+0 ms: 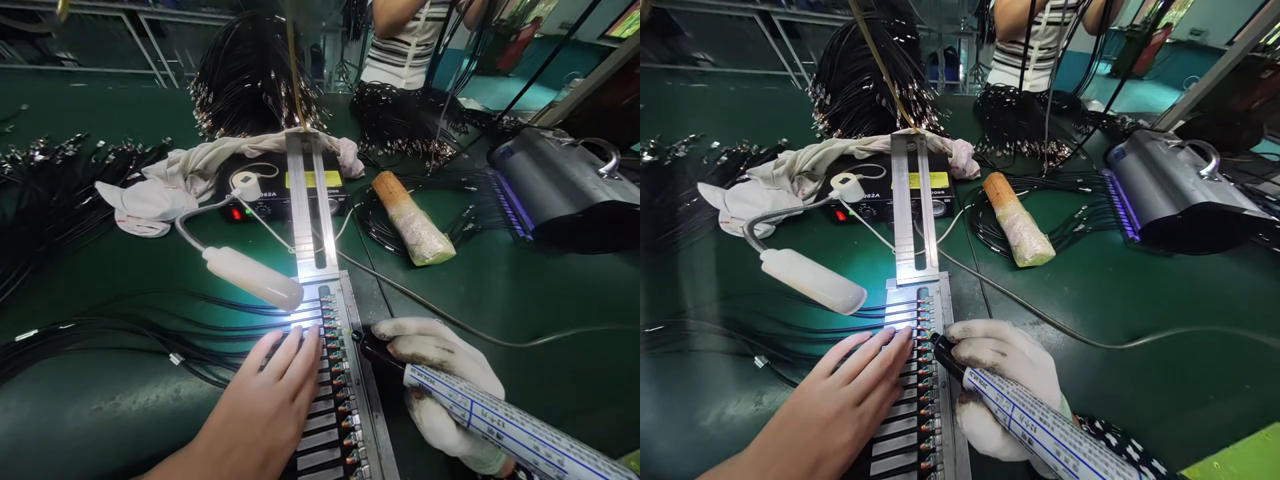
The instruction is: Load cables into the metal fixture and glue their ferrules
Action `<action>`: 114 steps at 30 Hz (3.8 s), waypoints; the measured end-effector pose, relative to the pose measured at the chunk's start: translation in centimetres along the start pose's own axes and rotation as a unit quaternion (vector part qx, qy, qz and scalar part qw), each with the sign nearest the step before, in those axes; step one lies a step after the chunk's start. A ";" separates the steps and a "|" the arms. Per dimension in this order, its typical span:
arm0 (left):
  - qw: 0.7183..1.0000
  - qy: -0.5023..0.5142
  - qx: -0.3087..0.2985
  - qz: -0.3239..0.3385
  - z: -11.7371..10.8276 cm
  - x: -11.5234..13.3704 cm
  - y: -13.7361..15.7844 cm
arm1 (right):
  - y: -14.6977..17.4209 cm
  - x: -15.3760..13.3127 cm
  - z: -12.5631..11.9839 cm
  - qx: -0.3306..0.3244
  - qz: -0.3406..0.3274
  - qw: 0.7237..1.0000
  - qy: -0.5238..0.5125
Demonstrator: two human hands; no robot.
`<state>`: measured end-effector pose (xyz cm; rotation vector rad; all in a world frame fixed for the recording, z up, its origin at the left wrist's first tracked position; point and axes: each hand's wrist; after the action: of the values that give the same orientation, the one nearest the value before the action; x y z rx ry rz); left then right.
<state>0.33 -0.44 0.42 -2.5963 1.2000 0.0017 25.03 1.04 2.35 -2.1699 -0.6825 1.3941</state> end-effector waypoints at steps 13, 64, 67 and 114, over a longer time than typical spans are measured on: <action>0.993 -0.051 -0.063 -0.085 -2.8 3.5 -1.3 | 0.7 1.0 0.8 -0.037 0.012 0.999 0.008; 0.993 -0.018 -0.046 -0.107 -2.7 3.3 -1.5 | 0.3 1.1 0.8 -0.024 0.025 0.999 -0.004; 0.993 -0.017 -0.052 -0.106 -2.7 3.3 -1.5 | 0.4 1.2 0.7 -0.027 0.019 0.999 -0.003; 0.992 -0.018 -0.069 -0.108 -3.2 3.7 -1.1 | 1.2 0.5 0.6 -0.040 0.028 0.999 -0.005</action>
<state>3.20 -3.33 3.38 -2.8206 0.9306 0.0903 24.89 0.49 1.02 -2.2608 -0.6978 1.4304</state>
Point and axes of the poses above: each hand's wrist, its own y-axis away from the middle knuckle, its own z-axis out of the palm, x = y × z, and after that the axes turned 8 degrees about x, right-handed
